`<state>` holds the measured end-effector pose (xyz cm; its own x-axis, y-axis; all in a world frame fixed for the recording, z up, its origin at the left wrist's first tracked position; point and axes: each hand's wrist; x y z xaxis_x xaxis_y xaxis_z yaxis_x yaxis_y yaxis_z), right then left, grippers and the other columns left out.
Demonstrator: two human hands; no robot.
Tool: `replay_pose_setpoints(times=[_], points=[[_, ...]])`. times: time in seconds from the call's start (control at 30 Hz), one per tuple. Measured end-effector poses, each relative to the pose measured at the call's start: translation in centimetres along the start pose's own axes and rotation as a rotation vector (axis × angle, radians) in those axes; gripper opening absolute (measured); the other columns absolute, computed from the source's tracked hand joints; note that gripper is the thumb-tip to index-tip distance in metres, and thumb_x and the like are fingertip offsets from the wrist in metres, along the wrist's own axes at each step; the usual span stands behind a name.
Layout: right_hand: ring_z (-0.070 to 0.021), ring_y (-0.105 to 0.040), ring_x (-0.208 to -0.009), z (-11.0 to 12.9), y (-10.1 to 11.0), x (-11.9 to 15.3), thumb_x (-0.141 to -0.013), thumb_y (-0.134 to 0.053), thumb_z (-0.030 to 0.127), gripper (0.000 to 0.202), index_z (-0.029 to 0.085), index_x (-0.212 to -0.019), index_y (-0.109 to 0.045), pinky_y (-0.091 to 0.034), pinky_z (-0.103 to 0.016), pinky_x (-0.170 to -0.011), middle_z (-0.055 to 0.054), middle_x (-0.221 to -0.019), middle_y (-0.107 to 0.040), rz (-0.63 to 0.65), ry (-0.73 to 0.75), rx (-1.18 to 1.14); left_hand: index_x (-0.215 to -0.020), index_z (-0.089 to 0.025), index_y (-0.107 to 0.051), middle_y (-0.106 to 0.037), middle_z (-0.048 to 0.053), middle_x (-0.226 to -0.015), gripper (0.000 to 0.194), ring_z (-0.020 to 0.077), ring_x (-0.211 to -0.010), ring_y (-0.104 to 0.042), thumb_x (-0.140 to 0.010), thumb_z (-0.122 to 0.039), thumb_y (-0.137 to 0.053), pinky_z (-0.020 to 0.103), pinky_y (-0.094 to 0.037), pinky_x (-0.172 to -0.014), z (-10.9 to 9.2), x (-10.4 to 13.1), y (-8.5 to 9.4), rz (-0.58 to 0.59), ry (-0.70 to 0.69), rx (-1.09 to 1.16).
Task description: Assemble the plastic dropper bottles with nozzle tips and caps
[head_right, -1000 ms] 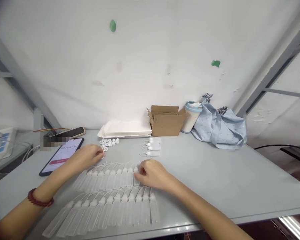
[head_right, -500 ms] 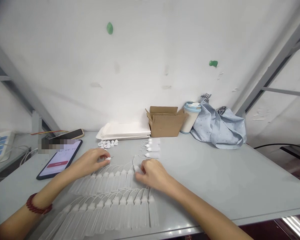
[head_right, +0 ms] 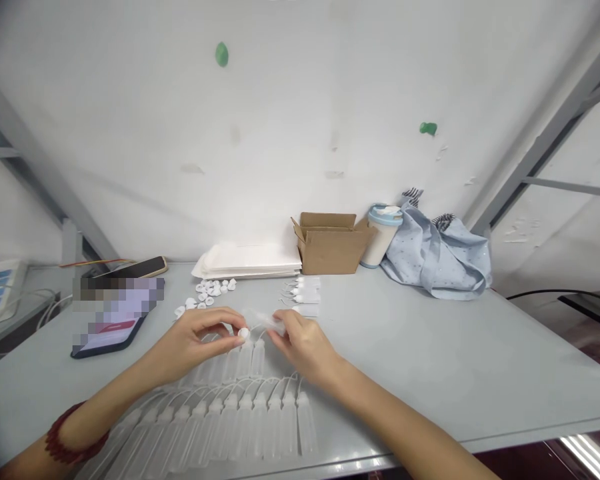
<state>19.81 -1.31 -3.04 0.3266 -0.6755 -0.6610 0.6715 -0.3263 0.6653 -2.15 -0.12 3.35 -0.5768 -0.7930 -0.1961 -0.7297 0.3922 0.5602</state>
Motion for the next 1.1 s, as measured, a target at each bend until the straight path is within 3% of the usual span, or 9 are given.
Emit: replay_pose_setpoints(times=[0.13, 0.4, 0.67, 0.83, 0.97, 1.1], points=[[-0.0106, -0.058, -0.047, 0.4, -0.2, 0.1, -0.095, -0.044, 0.031, 0.017, 0.017, -0.101, -0.052, -0.047, -0.021, -0.047, -0.005, -0.076, -0.067, -0.033, 0.036, 0.016, -0.083, -0.019, -0.068, -0.068, 0.003, -0.088, 0.014, 0.0145, -0.075, -0.061, -0.082, -0.032, -0.062, 0.022, -0.050, -0.064, 0.0, -0.1, 0.0, -0.098, 0.015, 0.034], [-0.0081, -0.057, -0.045, 1.8, -0.1, 0.2, -0.095, -0.046, 0.028, 0.012, 0.018, -0.102, -0.048, -0.045, -0.018, -0.042, -0.002, -0.074, -0.065, -0.137, 0.114, 0.014, -0.082, -0.018, -0.065, -0.064, 0.003, -0.084, 0.014, 0.0154, -0.078, -0.058, -0.081, -0.032, -0.063, 0.022, -0.047, -0.061, 0.4, -0.3, -0.4, -0.183, 0.011, 0.057], [-0.0079, -0.061, -0.050, 2.2, 0.0, 0.4, -0.093, -0.050, 0.020, 0.014, 0.016, -0.106, -0.049, -0.045, -0.017, -0.041, -0.006, -0.083, -0.068, -0.183, 0.190, 0.087, -0.084, -0.017, -0.066, -0.063, 0.001, -0.073, 0.018, 0.0120, -0.064, -0.056, -0.078, -0.034, -0.066, 0.023, -0.048, -0.059, 0.5, -0.5, -0.4, -0.081, 0.159, 0.317], [-0.0094, -0.061, -0.050, 2.2, 0.2, 0.3, -0.092, -0.051, 0.018, 0.015, 0.014, -0.106, -0.051, -0.046, -0.019, -0.042, -0.008, -0.082, -0.069, -0.169, 0.237, 0.123, -0.084, -0.015, -0.066, -0.064, 0.001, -0.067, 0.018, 0.0130, -0.062, -0.057, -0.078, -0.032, -0.066, 0.025, -0.049, -0.060, 0.6, -0.5, -0.4, -0.044, 0.200, 0.364], [-0.0088, -0.057, -0.047, 2.6, 0.5, 0.3, -0.092, -0.052, 0.023, 0.014, 0.014, -0.102, -0.055, -0.046, -0.018, -0.040, -0.006, -0.075, -0.066, -0.128, 0.129, -0.054, -0.086, -0.016, -0.066, -0.062, 0.000, -0.072, 0.016, 0.0121, -0.063, -0.057, -0.078, -0.030, -0.066, 0.024, -0.049, -0.063, 0.8, -0.3, -0.4, -0.041, 0.163, 0.338], [-0.0105, -0.061, -0.049, 3.0, 0.9, 0.1, -0.088, -0.057, 0.028, 0.016, 0.016, -0.099, -0.059, -0.052, -0.020, -0.045, -0.001, -0.069, -0.063, -0.027, -0.090, -0.310, -0.088, -0.018, -0.067, -0.063, 0.002, -0.084, 0.016, 0.0146, -0.076, -0.058, -0.079, -0.031, -0.065, 0.024, -0.050, -0.067, 1.1, -0.2, -0.4, -0.051, 0.091, 0.299]])
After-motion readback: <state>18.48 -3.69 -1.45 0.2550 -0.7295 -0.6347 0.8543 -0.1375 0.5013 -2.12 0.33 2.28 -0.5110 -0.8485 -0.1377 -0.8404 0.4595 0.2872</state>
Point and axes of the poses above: each hand's wrist, its own x-axis away from the middle knuckle, its own y-axis out of the back of the hand, z = x × y
